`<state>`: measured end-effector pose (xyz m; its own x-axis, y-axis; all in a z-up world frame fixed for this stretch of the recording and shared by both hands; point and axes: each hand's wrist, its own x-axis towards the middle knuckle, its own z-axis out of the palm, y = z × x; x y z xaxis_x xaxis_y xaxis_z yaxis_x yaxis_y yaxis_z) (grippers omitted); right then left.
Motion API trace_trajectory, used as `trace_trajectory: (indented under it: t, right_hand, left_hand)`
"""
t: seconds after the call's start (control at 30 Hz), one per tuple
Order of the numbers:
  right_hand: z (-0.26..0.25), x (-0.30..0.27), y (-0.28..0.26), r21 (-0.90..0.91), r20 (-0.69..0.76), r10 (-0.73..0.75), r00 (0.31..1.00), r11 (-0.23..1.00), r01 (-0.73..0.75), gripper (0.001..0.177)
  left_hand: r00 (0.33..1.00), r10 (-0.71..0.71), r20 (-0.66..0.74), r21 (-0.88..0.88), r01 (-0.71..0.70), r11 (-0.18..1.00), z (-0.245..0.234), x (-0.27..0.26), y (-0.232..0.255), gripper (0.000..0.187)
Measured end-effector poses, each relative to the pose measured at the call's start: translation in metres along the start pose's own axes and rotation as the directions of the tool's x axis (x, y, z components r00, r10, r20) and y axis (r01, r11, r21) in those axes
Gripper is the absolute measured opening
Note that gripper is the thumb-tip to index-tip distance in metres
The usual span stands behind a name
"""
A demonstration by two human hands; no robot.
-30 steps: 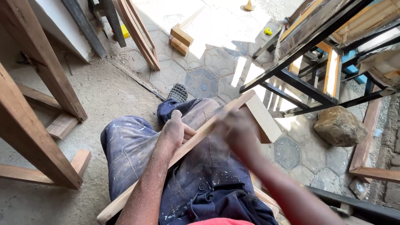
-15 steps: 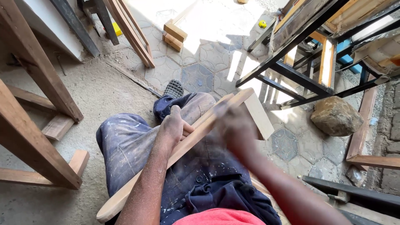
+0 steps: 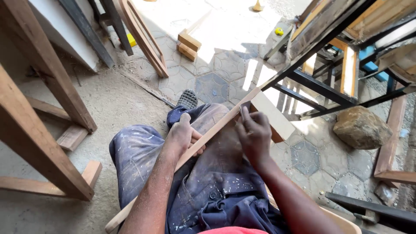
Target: Manually sanding various wooden furniture components to smooth their surfaces and edges using sandpaper.
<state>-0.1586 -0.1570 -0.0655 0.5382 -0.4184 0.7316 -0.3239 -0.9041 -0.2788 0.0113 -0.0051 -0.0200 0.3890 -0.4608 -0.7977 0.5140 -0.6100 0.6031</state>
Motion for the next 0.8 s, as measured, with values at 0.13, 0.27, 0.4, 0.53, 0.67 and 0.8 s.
trace_trajectory:
  t: [0.13,0.27,0.4,0.53,0.67,0.8]
  right_hand:
    - [-0.019,0.021,-0.100,0.686,0.219,0.268,0.938,0.642,-0.343,0.023]
    - [0.004,0.014,-0.016,-0.009,0.153,0.006,0.988,1.000,-0.005,0.026]
    - [-0.016,0.043,-0.002,-0.124,0.331,0.133,0.934,0.988,-0.097,0.044]
    - [-0.037,0.040,-0.035,-0.114,0.386,0.157,0.909,0.986,-0.122,0.042]
    - [-0.057,0.016,-0.109,0.106,0.512,-0.198,0.836,0.980,0.167,0.040]
    - [-0.020,0.014,-0.037,-0.061,0.268,-0.139,0.953,0.985,0.160,0.033]
  left_hand:
    - [0.998,0.059,-0.021,0.102,-0.057,0.993,-0.005,0.027,-0.003,0.075]
    - [1.000,0.004,-0.021,0.030,-0.003,1.000,0.000,0.006,0.003,0.075]
    - [1.000,0.005,-0.015,0.030,-0.005,1.000,0.002,-0.005,0.010,0.074]
    - [0.995,0.100,-0.001,0.164,-0.098,0.982,0.002,-0.008,0.003,0.082]
    - [0.999,0.031,0.020,0.181,-0.034,0.983,0.000,-0.022,0.011,0.105]
    - [0.998,0.058,0.012,0.091,-0.059,0.994,-0.002,-0.011,0.000,0.117]
